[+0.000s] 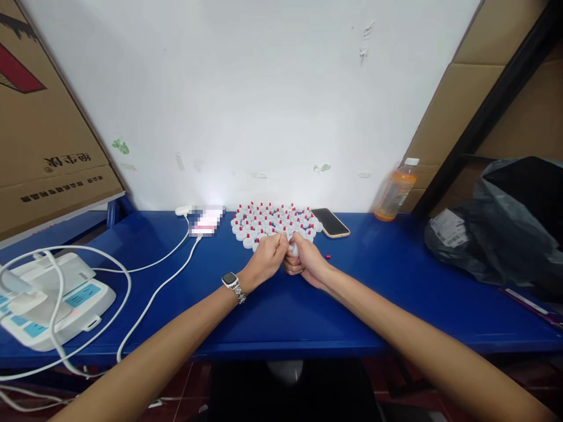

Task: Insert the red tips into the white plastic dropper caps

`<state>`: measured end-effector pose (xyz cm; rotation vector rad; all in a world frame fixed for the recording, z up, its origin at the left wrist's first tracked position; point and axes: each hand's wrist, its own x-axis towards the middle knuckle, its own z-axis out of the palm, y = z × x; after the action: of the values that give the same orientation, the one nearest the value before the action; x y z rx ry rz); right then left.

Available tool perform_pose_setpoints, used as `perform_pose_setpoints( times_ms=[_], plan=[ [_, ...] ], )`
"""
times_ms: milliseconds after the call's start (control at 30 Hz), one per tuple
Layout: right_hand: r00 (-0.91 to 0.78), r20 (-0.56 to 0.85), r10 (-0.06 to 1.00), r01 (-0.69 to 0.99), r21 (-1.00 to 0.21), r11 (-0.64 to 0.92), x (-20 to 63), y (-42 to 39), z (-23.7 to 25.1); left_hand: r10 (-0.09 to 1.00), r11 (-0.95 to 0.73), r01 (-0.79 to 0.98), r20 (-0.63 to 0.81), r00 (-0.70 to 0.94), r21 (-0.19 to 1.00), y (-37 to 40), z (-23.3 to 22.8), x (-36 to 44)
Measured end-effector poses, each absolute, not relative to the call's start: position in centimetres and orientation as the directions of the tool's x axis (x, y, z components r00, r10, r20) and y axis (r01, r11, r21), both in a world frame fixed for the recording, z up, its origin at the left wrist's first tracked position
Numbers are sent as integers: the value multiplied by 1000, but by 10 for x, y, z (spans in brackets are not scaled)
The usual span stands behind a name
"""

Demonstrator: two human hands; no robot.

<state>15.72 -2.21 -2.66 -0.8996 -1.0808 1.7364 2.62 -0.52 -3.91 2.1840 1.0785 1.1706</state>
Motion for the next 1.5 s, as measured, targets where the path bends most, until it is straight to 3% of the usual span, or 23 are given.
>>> perform_pose_setpoints(
  times_ms=[200,400,500,667,900,1033,1167,1333,1500],
  plan=[
    [-253,-97,963,-259,-952,-164,152,-22,-28,850,-522,319,451,273,791,-6,-42,32],
    [69,162,984,42,-986,159,172,-4,-30,889,-456,147,443,115,878,4,-42,23],
    [56,257,965,96,-963,251,181,1,-29,893,-446,209,418,166,870,3,-38,18],
    [-104,338,935,158,-923,351,182,-2,-25,796,-603,504,427,429,618,-2,-34,13],
    [-147,321,936,219,-912,347,197,6,-32,681,-729,538,371,631,424,3,-39,-6],
    [-92,479,873,440,-767,467,198,6,-33,678,-734,567,362,639,374,3,-30,-13],
    [-177,408,895,494,-750,440,197,3,-33,674,-729,605,485,557,319,3,-15,-24],
    [-267,331,905,565,-706,426,195,3,-39,687,-652,753,485,540,85,6,-13,-32],
    [-237,375,896,614,-657,437,193,2,-40,714,-576,811,420,560,-103,8,-15,-23]
  ],
)
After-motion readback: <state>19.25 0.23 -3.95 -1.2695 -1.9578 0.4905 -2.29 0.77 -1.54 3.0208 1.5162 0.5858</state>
